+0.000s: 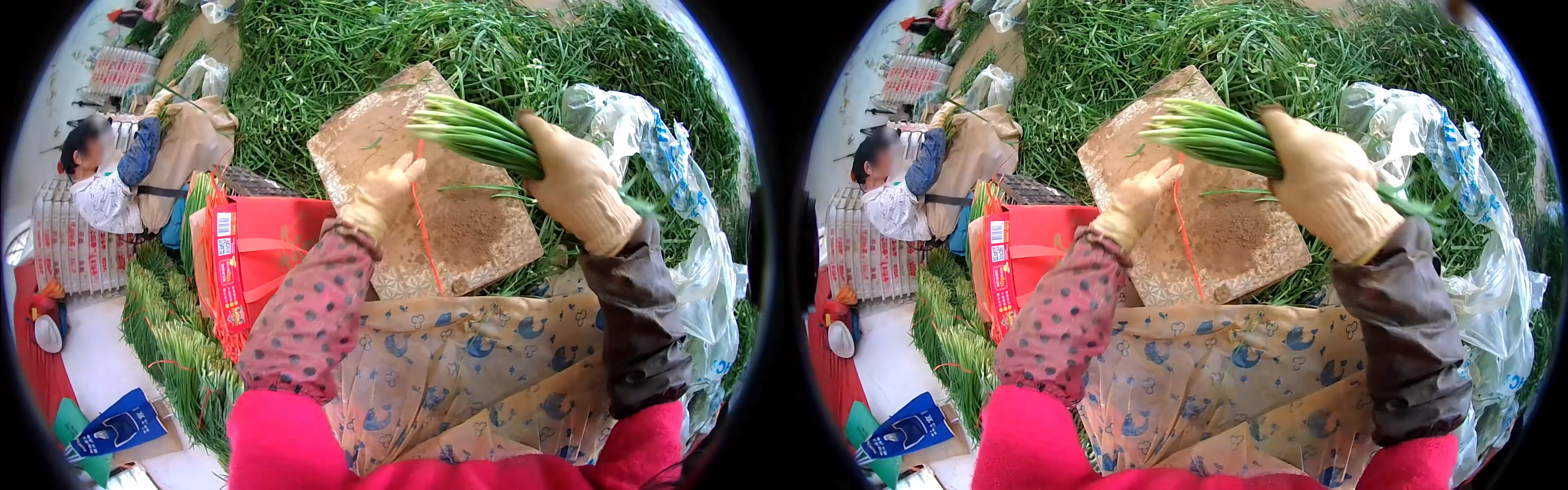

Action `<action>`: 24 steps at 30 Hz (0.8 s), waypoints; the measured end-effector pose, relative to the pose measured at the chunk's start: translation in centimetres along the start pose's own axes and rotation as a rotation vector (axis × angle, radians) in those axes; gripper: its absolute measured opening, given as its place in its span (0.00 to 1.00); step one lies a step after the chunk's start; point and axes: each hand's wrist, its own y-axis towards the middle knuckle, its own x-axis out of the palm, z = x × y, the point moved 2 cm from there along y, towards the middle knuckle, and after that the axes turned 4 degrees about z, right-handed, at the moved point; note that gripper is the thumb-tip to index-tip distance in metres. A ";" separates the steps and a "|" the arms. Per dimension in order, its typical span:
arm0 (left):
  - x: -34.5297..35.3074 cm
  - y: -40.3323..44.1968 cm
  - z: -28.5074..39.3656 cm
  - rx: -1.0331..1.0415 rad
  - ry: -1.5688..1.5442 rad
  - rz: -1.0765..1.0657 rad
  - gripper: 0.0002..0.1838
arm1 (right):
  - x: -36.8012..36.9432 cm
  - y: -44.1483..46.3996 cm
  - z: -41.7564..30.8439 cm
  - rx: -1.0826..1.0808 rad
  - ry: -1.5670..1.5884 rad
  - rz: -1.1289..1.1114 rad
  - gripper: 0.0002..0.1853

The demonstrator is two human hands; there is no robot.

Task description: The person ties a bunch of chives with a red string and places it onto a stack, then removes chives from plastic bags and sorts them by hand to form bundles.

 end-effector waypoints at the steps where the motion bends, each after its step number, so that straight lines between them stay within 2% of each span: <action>1: -1.2 -1.0 1.4 0.097 0.217 -0.100 0.21 | 0.4 0.6 -0.5 -0.054 -0.009 -0.003 0.21; 2: -1.8 -2.1 2.4 0.200 0.429 -0.194 0.23 | 0.8 1.6 -1.5 -0.022 -0.076 -0.122 0.19; 3: -1.8 -3.0 2.7 0.213 0.374 -0.257 0.24 | 2.1 1.7 -2.1 -0.157 -0.026 0.034 0.16; 4: -2.0 -4.3 2.9 0.400 0.315 -0.161 0.23 | 4.6 2.0 -1.9 -0.323 0.069 0.253 0.13; 5: -0.4 -5.0 2.1 0.463 0.308 -0.189 0.20 | 3.5 2.5 -3.7 -0.249 0.095 -0.043 0.07; 6: -0.4 -6.4 3.0 0.435 0.179 -0.078 0.16 | 6.6 3.6 -4.1 -0.279 0.052 0.011 0.06; 7: 1.6 -7.8 0.8 0.372 0.049 -0.198 0.18 | 9.7 4.7 -4.5 -0.307 0.007 0.067 0.05; 8: -2.0 -6.4 6.3 0.082 0.349 -0.723 0.21 | 12.7 5.8 -4.8 -0.332 -0.039 0.125 0.05; 9: -1.2 -7.1 6.3 0.250 0.247 -0.554 0.23 | 15.1 6.0 -5.0 -0.263 -0.126 0.111 0.15; 10: -1.0 -8.3 5.2 0.387 0.146 -0.379 0.25 | 20.6 6.5 -4.0 -0.271 -0.133 0.111 0.24; 11: -0.5 -8.6 4.9 0.421 0.128 -0.383 0.25 | 25.3 7.7 -2.7 -0.395 -0.350 0.041 0.26; 12: -0.1 -8.9 4.5 0.423 0.159 -0.420 0.25 | 23.4 5.9 -2.8 -0.368 -0.303 0.122 0.27; 15: -0.8 -9.0 5.3 0.386 0.214 -0.509 0.26 | 22.5 5.6 -2.6 -0.374 -0.239 0.124 0.27; 16: -1.0 -8.9 5.7 0.358 0.238 -0.568 0.26 | 22.3 6.0 -2.3 -0.374 -0.073 0.119 0.26; 19: -0.6 -9.1 4.5 0.400 0.261 -0.482 0.27 | 14.7 3.3 -1.0 -0.346 -0.076 0.119 0.27; 21: -1.0 -8.9 5.4 0.366 0.310 -0.485 0.28 | 9.6 2.0 1.5 -0.424 -0.082 0.080 0.29; 22: -0.9 -8.7 5.8 0.387 0.315 -0.489 0.28 | 5.9 1.2 3.4 -0.315 -0.002 -0.178 0.27; 24: -0.7 -8.4 6.2 0.429 0.249 -0.429 0.28 | 0.7 -0.8 10.0 -0.201 -0.053 -0.101 0.25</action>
